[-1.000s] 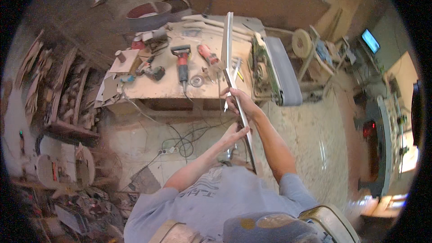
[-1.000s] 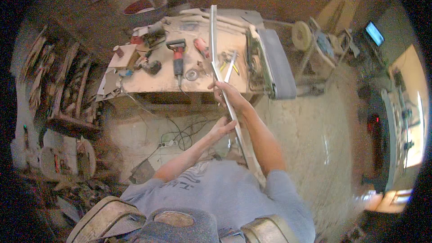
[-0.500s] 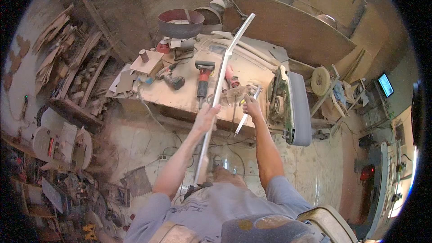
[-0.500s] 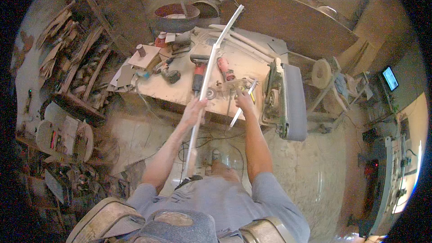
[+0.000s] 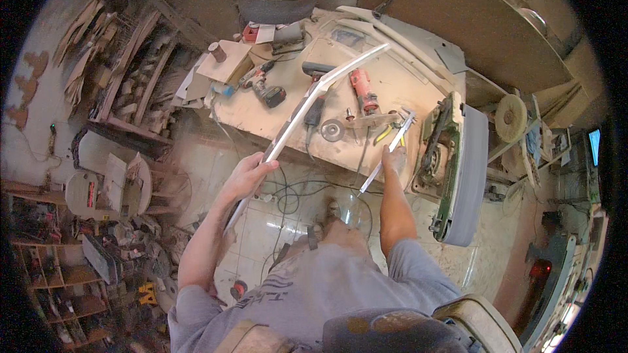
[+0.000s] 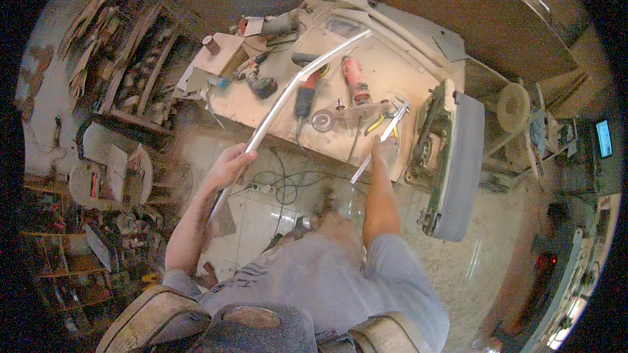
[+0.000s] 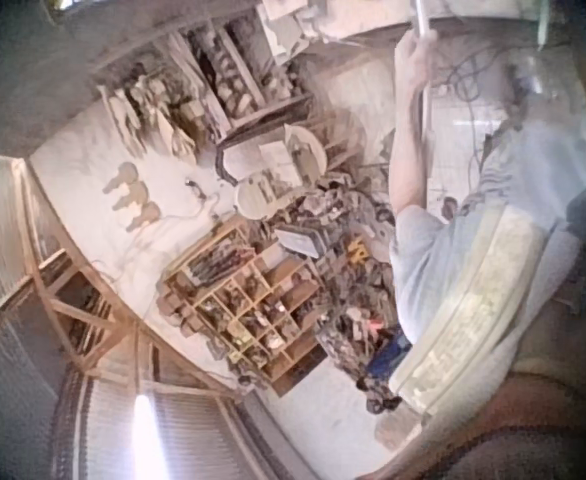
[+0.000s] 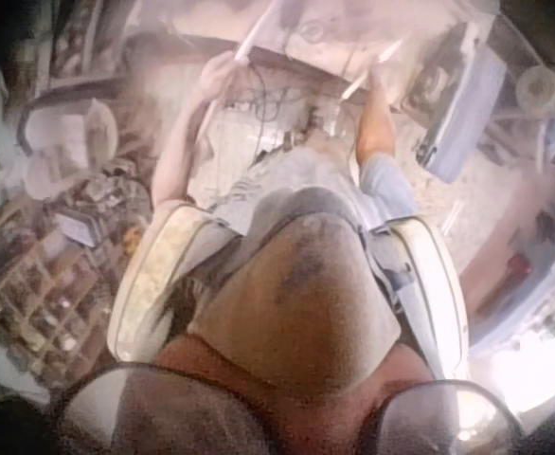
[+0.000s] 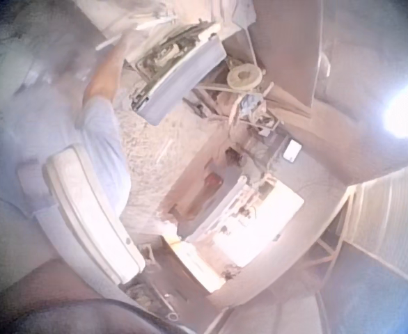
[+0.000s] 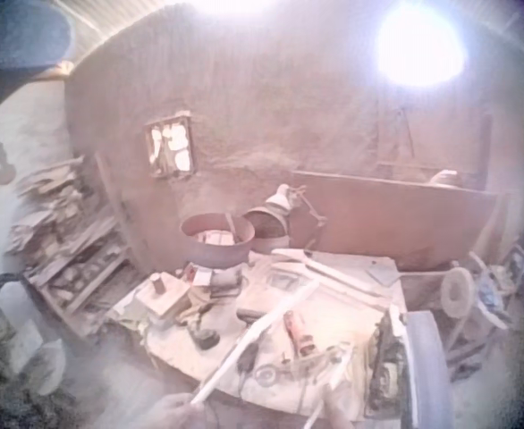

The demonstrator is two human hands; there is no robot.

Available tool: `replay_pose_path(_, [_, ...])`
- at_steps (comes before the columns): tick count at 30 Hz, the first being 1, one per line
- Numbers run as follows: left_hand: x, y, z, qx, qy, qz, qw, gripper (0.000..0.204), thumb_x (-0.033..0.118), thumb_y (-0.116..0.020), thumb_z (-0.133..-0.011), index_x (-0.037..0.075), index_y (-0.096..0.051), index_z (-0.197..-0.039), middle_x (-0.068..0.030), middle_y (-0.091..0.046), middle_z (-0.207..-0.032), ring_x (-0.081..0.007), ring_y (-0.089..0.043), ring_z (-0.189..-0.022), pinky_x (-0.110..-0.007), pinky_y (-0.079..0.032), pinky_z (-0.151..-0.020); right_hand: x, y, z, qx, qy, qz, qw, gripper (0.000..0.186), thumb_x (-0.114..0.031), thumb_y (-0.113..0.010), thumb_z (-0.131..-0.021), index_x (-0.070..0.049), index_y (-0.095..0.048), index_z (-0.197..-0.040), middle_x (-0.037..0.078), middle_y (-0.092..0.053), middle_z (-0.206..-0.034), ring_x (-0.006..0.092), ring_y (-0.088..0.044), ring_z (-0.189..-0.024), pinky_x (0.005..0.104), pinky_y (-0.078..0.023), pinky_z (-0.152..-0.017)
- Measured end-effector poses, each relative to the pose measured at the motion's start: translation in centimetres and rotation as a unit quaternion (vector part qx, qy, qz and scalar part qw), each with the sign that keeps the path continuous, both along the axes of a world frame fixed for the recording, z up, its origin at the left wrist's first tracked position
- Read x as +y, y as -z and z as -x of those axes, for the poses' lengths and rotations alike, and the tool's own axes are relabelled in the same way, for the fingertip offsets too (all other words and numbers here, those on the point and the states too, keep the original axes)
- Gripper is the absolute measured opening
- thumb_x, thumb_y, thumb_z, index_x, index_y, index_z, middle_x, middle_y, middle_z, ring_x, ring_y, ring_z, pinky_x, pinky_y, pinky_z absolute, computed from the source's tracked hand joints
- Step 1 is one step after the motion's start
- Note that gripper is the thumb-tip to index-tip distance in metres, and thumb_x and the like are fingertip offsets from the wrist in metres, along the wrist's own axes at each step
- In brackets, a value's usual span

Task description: The person sands the surfaces of a wooden guitar neck using a belt sander. They measure the thickness of the neck with a caliper between sanding passes.

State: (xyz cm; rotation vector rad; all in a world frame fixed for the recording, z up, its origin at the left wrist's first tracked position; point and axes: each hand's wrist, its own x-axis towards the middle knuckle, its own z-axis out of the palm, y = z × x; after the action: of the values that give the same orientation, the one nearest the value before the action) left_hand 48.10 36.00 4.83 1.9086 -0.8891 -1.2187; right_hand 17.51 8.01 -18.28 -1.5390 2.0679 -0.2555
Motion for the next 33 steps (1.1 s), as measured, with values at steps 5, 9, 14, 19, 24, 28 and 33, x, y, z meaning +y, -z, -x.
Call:
replay_pose_path(5, [0.9,-3.2,-1.1,-0.003,0.009,-0.089,0.996,0.037,0.041,-0.067,-0.097,0.007,-0.055,-0.088,0.0021,-0.050,-0.069,-0.0089,-0.050,-0.054,-0.028,-0.042,-0.048,-2.3,5.9,1.1,-0.068,0.021,0.064,0.995,0.047,-0.024,-0.072,-0.087,0.003,-0.053,-0.121,0.030,-0.068,-0.111,0.0438,-0.068,-0.105,0.0505,-0.053,-0.092])
replay_pose_path(9, [1.6,-1.6,-3.6,0.006,0.055,-0.089,0.995,0.036,0.040,-0.066,-0.098,0.007,-0.056,-0.088,0.0019,-0.051,-0.069,-0.0092,-0.052,-0.055,-0.028,-0.042,-0.048,-4.4,8.5,3.5,0.034,-0.017,0.129,0.991,0.037,-0.022,-0.067,-0.091,0.002,-0.056,-0.116,0.028,-0.067,-0.106,0.0447,-0.066,-0.101,0.0521,-0.053,-0.089])
replay_pose_path(14, [4.5,-0.1,-6.4,0.021,0.049,-0.124,0.991,0.036,0.041,-0.067,-0.098,0.006,-0.058,-0.090,0.0006,-0.051,-0.068,-0.0100,-0.054,-0.056,-0.030,-0.043,-0.047,2.3,0.5,-0.5,-0.017,0.060,0.203,0.977,0.029,-0.019,-0.063,-0.095,0.000,-0.057,-0.115,0.023,-0.065,-0.097,0.0409,-0.066,-0.096,0.0508,-0.052,-0.081])
replay_pose_path(19, [4.3,1.8,-8.7,0.077,0.137,-0.133,0.979,0.030,0.037,-0.065,-0.098,0.008,-0.060,-0.092,-0.0004,-0.054,-0.071,-0.0127,-0.054,-0.055,-0.031,-0.045,-0.049,11.3,-5.4,-0.1,-0.236,0.151,0.328,0.902,0.023,-0.022,-0.068,-0.095,-0.001,-0.061,-0.099,0.013,-0.061,-0.082,0.0256,-0.058,-0.075,0.0411,-0.048,-0.069])
replay_pose_path(24, [5.8,5.5,-9.7,0.141,0.228,-0.129,0.955,0.023,0.032,-0.066,-0.092,0.010,-0.061,-0.090,-0.0002,-0.054,-0.067,-0.0139,-0.053,-0.051,-0.030,-0.043,-0.047,23.5,-13.8,0.4,-0.292,0.192,0.368,0.862,0.031,-0.032,-0.067,-0.099,-0.005,-0.061,-0.110,0.010,-0.062,-0.076,0.0159,-0.057,-0.069,0.0334,-0.047,-0.064])
replay_pose_path(28, [6.8,11.0,-8.9,0.171,0.314,-0.082,0.930,0.028,0.034,-0.073,-0.087,0.009,-0.060,-0.089,-0.0001,-0.054,-0.067,-0.0132,-0.050,-0.051,-0.028,-0.038,-0.046,33.0,-18.5,1.9,-0.185,0.221,0.417,0.862,0.042,-0.038,-0.070,-0.097,-0.007,-0.059,-0.123,0.015,-0.066,-0.076,0.0268,-0.067,-0.067,0.0388,-0.052,-0.064])
replay_pose_path(33, [6.9,10.8,-4.5,0.150,0.395,-0.119,0.898,0.026,0.029,-0.074,-0.087,0.008,-0.060,-0.088,0.0011,-0.052,-0.065,-0.0109,-0.047,-0.051,-0.028,-0.035,-0.047,43.9,-19.5,4.0,-0.044,0.310,0.368,0.876,0.044,-0.038,-0.074,-0.092,-0.005,-0.066,-0.119,0.018,-0.068,-0.075,0.0300,-0.069,-0.067,0.0409,-0.052,-0.061])
